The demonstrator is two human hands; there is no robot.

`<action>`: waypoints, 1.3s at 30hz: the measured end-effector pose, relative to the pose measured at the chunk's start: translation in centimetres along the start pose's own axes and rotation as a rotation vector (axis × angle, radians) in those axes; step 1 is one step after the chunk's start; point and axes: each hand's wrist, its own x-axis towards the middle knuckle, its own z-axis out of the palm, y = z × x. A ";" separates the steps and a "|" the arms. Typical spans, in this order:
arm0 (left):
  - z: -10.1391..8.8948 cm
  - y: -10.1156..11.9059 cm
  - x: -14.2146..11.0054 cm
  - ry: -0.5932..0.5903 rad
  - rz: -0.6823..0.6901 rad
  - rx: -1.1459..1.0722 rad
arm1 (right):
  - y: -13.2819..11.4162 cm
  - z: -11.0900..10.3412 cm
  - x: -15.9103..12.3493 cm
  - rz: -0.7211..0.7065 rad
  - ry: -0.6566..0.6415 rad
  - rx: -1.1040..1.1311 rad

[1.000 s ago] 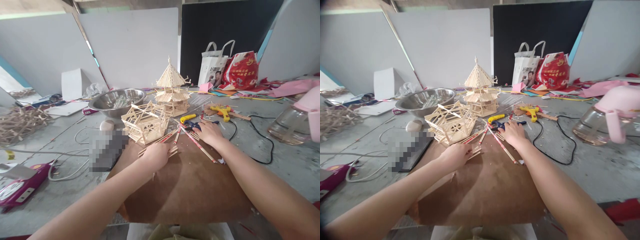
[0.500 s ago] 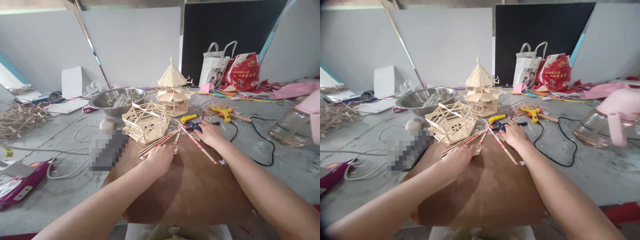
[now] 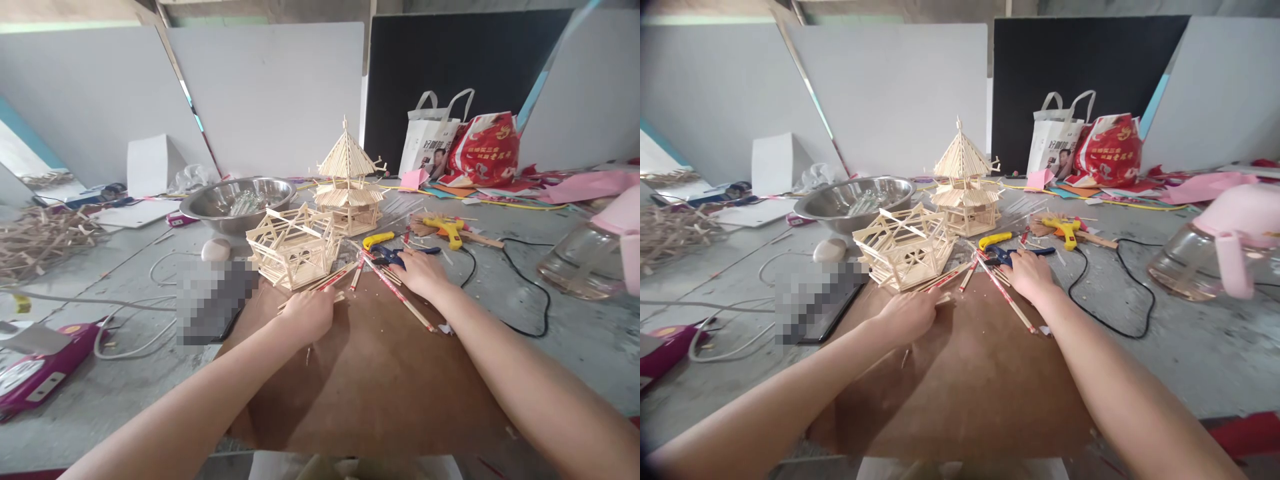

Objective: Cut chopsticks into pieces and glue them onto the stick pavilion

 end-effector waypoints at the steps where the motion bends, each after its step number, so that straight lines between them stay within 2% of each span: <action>1: -0.3 -0.2 0.0 0.008 0.014 0.040 | 0.0 0.0 0.0 -0.001 -0.001 0.002; 3: -0.9 -0.7 0.0 0.028 0.016 0.139 | 0.1 0.0 0.0 -0.010 0.005 0.007; 7: -1.8 -1.9 0.0 0.071 -0.066 0.215 | 0.1 0.1 -0.1 -0.016 0.001 0.016; 14: -1.4 -3.3 0.9 -0.008 -0.164 0.170 | 0.1 0.4 0.0 -0.019 0.009 0.019; 22: -0.7 -4.4 2.0 -0.009 -0.157 0.163 | 0.5 0.7 0.1 -0.036 0.033 0.007; 31: -1.4 -4.9 3.4 -0.019 -0.182 0.139 | 0.4 0.5 0.0 -0.035 0.027 0.020; 39: -1.8 -4.9 3.1 -0.027 -0.207 0.146 | 0.3 0.5 0.0 -0.040 0.033 0.018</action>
